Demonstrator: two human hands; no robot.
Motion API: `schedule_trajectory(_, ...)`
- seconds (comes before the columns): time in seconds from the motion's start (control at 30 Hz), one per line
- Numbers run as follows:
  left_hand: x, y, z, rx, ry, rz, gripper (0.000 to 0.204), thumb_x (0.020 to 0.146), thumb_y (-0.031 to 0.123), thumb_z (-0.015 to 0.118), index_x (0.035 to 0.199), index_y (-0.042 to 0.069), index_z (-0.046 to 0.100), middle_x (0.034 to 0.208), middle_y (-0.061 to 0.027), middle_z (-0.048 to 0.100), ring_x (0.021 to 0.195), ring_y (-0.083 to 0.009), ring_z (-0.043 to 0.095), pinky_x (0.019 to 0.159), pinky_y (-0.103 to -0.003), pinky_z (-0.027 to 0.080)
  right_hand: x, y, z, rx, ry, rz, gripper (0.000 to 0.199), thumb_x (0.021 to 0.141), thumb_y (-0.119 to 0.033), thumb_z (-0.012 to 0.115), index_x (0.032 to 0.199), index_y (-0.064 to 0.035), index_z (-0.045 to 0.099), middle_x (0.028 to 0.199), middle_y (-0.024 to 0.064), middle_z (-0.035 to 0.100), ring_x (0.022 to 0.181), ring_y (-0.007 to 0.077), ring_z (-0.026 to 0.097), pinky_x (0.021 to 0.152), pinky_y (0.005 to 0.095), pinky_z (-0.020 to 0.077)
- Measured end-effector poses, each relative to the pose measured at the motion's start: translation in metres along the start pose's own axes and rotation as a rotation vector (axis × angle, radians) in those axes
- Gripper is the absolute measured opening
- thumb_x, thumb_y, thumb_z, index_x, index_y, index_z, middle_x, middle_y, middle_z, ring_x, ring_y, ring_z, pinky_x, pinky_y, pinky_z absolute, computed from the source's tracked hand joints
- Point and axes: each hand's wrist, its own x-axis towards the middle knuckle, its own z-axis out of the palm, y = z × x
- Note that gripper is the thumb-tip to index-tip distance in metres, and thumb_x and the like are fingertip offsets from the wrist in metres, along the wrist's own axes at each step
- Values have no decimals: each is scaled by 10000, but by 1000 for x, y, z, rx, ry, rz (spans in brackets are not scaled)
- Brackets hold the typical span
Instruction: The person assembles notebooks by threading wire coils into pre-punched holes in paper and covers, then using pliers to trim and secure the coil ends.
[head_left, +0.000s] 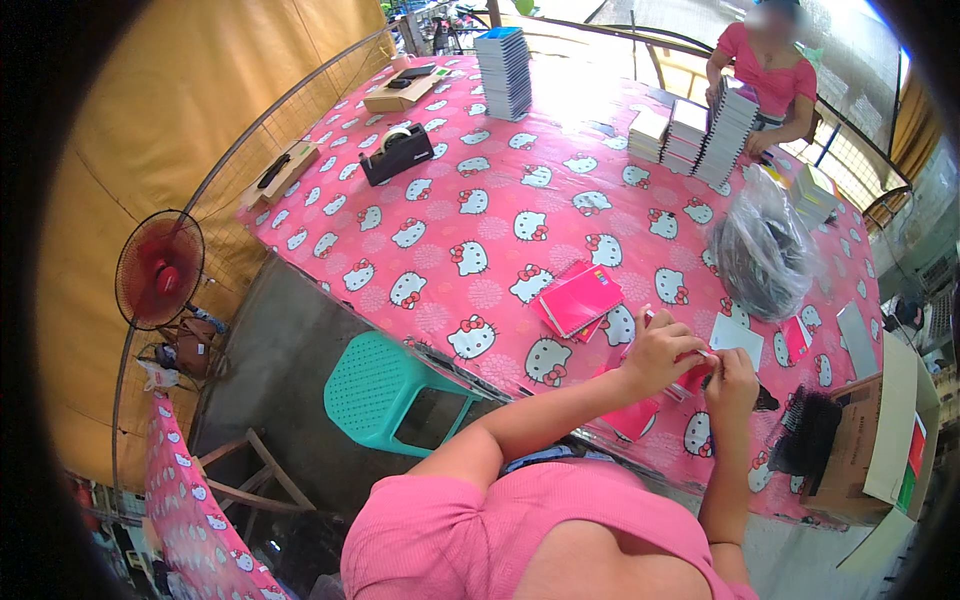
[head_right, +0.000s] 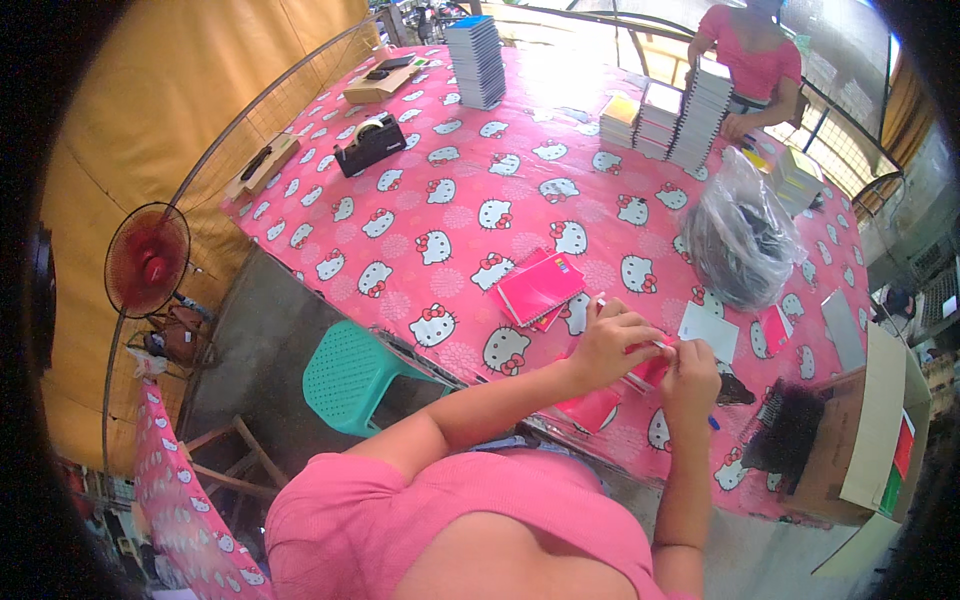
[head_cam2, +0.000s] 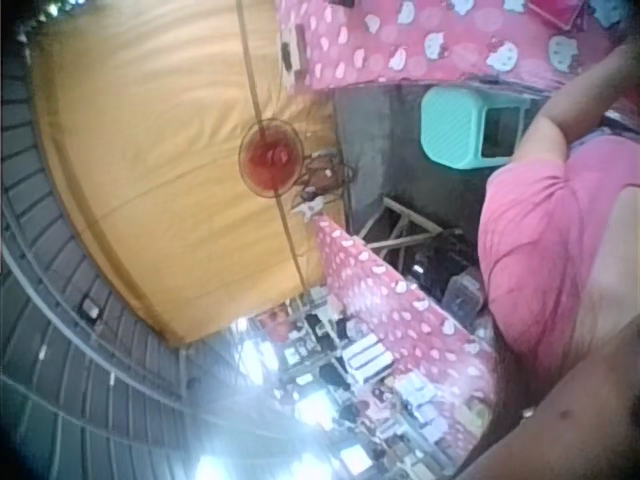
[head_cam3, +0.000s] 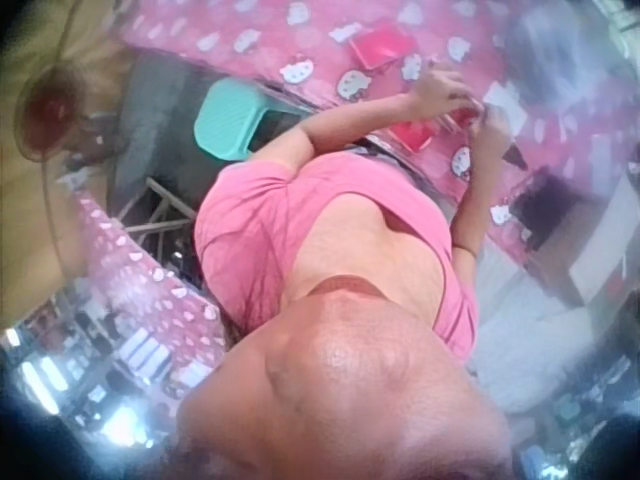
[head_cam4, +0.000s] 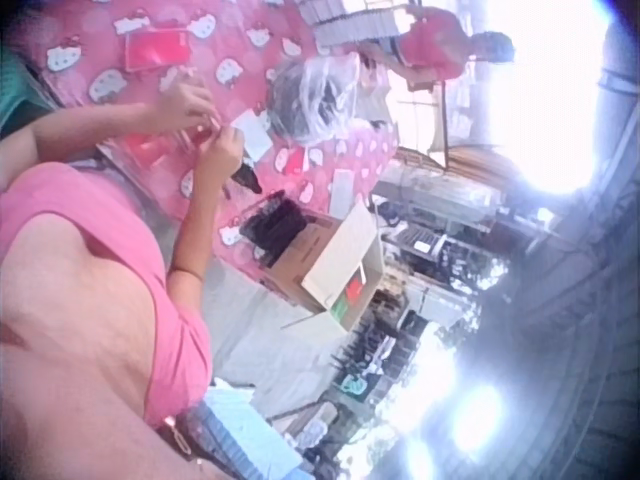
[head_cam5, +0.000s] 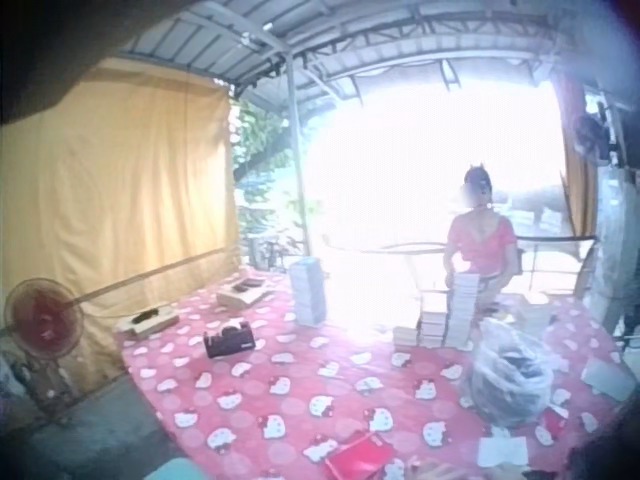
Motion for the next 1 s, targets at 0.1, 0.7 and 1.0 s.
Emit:
schedule_trajectory(0.1, -1, -5, 0, 27, -9, 52, 172, 742, 287, 715, 890, 201, 704, 831, 34, 642, 909, -169, 531, 984, -501, 234, 2, 4, -11, -55, -49, 30, 126, 841, -140, 593, 811, -19, 572, 776, 140, 555, 728, 335, 564, 610, 418, 430)
schedule_trajectory(0.7, 22, -15, -8, 33, -155, 87, 328, 690, 254, 737, 998, 180, 652, 834, 18, 638, 851, -193, 535, 805, -417, 319, 41, 6, -35, 43, -710, 38, 307, 729, -256, 684, 883, 6, 647, 796, 226, 626, 764, 370, 622, 668, 443, 475)
schedule_trajectory(1.0, 26, -23, -14, -171, -220, 59, 590, 684, 163, 736, 1222, 125, 497, 1037, -74, 566, 994, -253, 564, 819, -435, 397, 41, -7, -19, 77, -556, 19, 289, 686, -223, 697, 860, 0, 641, 794, 220, 629, 786, 383, 614, 709, 453, 478)
